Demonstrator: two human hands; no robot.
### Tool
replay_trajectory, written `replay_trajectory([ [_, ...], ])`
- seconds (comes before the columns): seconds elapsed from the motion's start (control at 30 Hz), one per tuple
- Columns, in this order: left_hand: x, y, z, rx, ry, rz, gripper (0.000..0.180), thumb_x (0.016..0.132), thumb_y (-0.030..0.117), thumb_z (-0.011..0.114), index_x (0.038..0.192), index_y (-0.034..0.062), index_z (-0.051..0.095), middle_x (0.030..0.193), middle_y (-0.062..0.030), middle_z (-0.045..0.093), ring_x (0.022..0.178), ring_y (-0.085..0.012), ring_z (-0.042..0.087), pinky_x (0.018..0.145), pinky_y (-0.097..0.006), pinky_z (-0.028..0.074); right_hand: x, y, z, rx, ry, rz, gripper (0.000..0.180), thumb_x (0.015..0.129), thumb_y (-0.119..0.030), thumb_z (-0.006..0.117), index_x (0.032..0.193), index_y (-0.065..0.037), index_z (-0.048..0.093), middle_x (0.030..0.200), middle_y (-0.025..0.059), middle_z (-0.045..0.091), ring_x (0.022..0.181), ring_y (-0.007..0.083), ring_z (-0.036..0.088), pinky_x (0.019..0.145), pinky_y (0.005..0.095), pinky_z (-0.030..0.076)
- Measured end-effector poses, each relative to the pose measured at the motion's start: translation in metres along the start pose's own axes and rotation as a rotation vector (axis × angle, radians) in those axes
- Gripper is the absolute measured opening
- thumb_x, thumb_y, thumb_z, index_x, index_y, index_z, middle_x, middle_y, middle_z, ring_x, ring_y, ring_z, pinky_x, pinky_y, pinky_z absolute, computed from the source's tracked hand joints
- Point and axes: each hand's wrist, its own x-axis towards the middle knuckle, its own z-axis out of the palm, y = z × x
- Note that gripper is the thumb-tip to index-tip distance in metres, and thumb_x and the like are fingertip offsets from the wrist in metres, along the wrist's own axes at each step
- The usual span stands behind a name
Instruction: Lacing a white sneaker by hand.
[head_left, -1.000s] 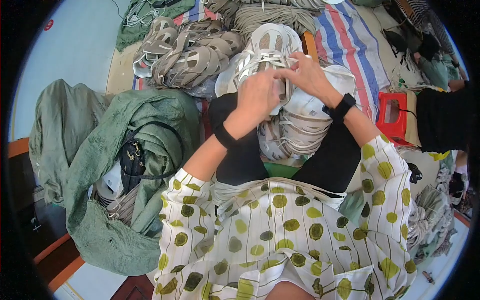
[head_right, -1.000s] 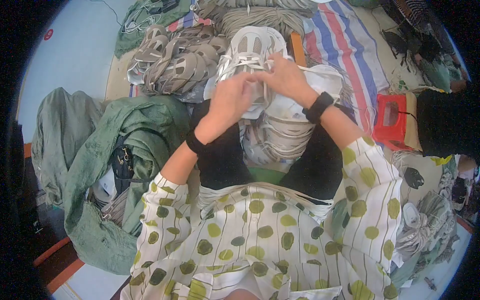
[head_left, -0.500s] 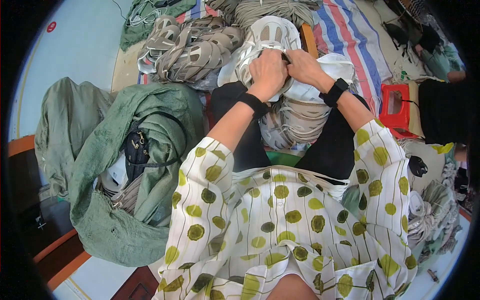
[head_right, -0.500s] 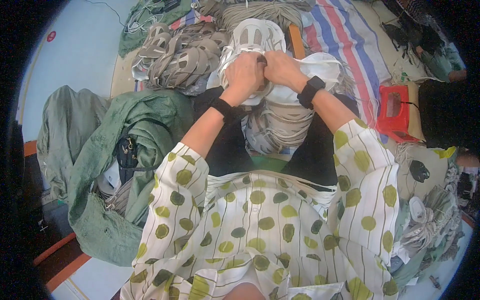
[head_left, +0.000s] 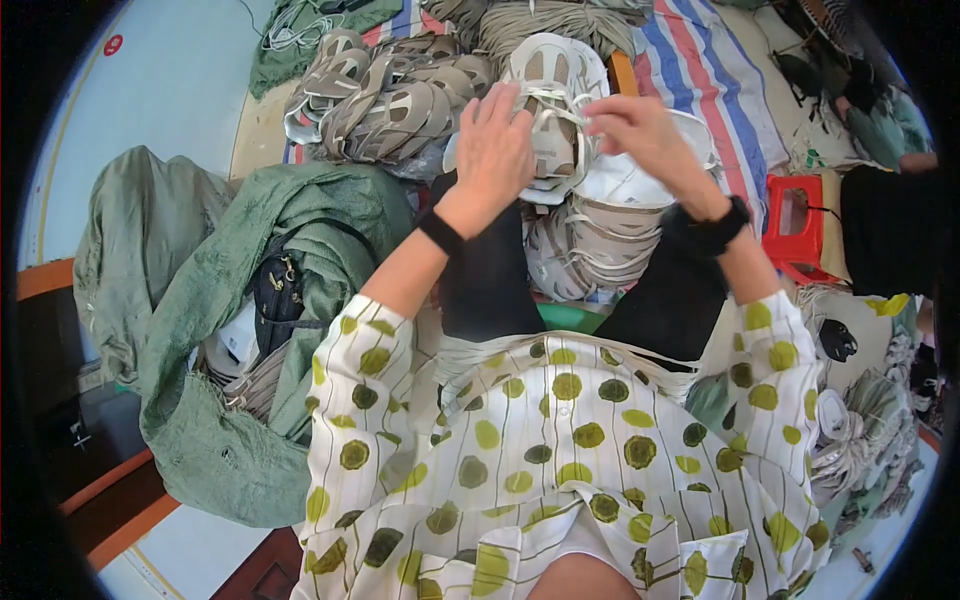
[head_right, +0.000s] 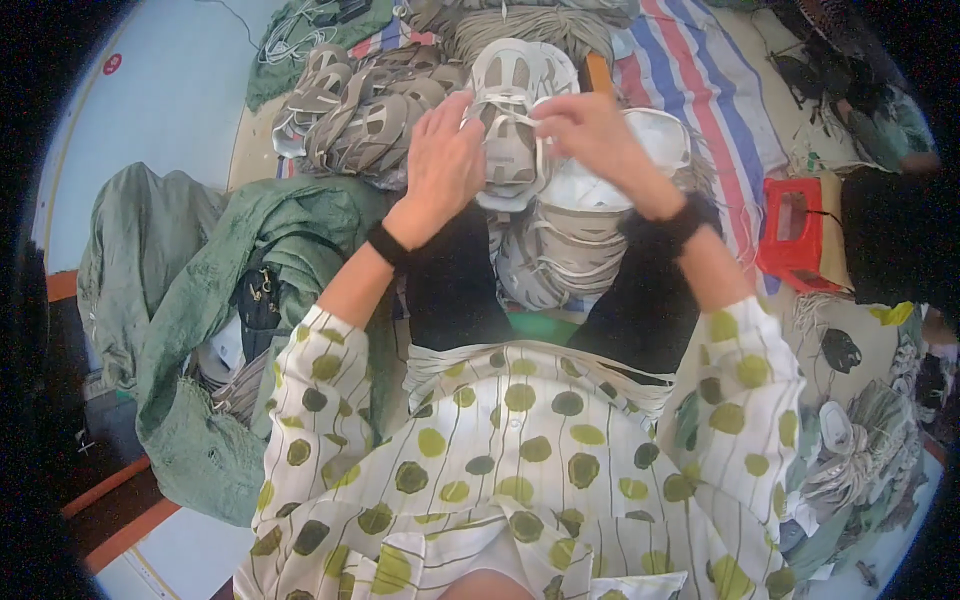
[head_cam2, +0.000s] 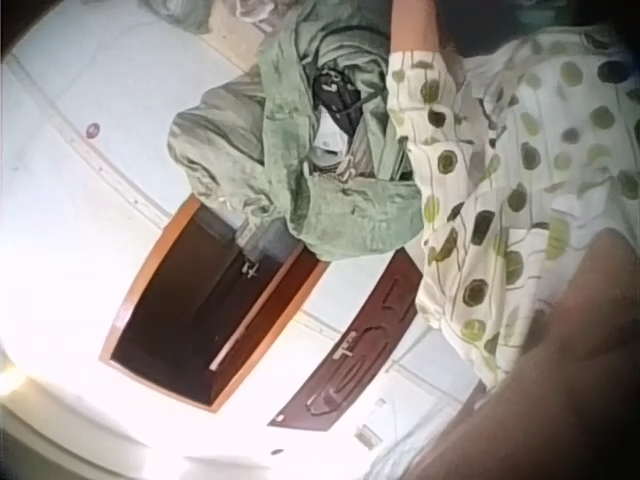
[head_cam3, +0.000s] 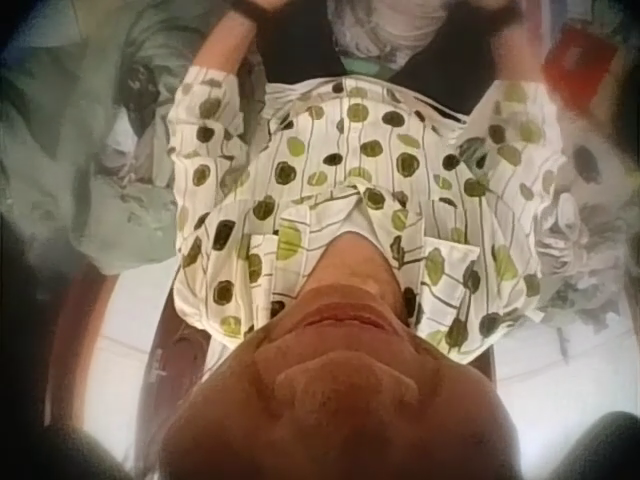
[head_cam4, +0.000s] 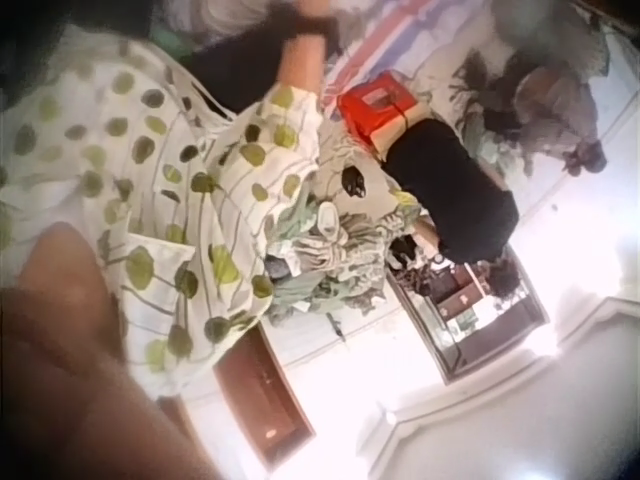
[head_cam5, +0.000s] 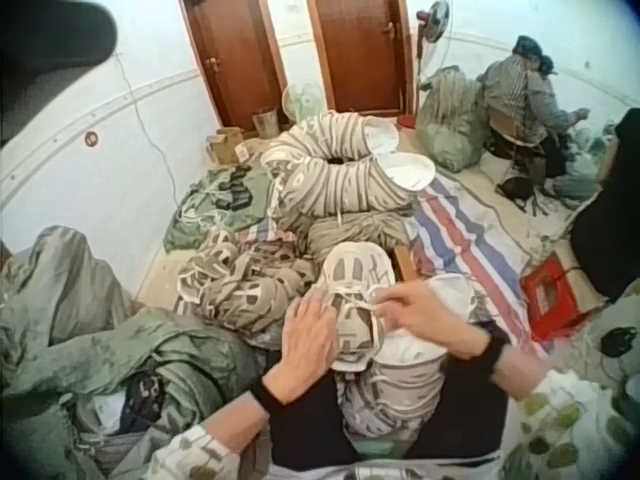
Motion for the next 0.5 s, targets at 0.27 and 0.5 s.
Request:
replay_trajectory([
  [0.27, 0.003, -0.007, 0.019, 0.048, -0.055, 0.000, 0.015, 0.067, 0.004, 0.053, 0.082, 0.0017, 0.054, 0.119, -0.0184, 0.044, 0.108, -0.0339, 0.044, 0.086, -0.042, 0.037, 0.038, 0.010, 0.048, -0.012, -0.034, 0.237, 0.031, 0.078, -0.008, 0.043, 0.106, 0.002, 0.054, 0.071, 0.0104, 0.061, 0.055, 0.0146, 0.059, 0.052, 0.0284, 0.049],
  [0.5, 0.004, -0.026, 0.027, -0.273, -0.165, -0.137, 0.015, 0.068, 0.004, 0.052, 0.083, 0.0024, 0.053, 0.109, -0.0153, 0.053, 0.094, -0.0333, 0.052, 0.079, -0.040, 0.042, 0.020, 0.002, 0.055, -0.005, 0.063, 0.171, 0.025, 0.081, -0.006, 0.045, 0.101, 0.003, 0.054, 0.076, 0.0077, 0.058, 0.055, 0.0115, 0.057, 0.049, 0.0231, 0.049],
])
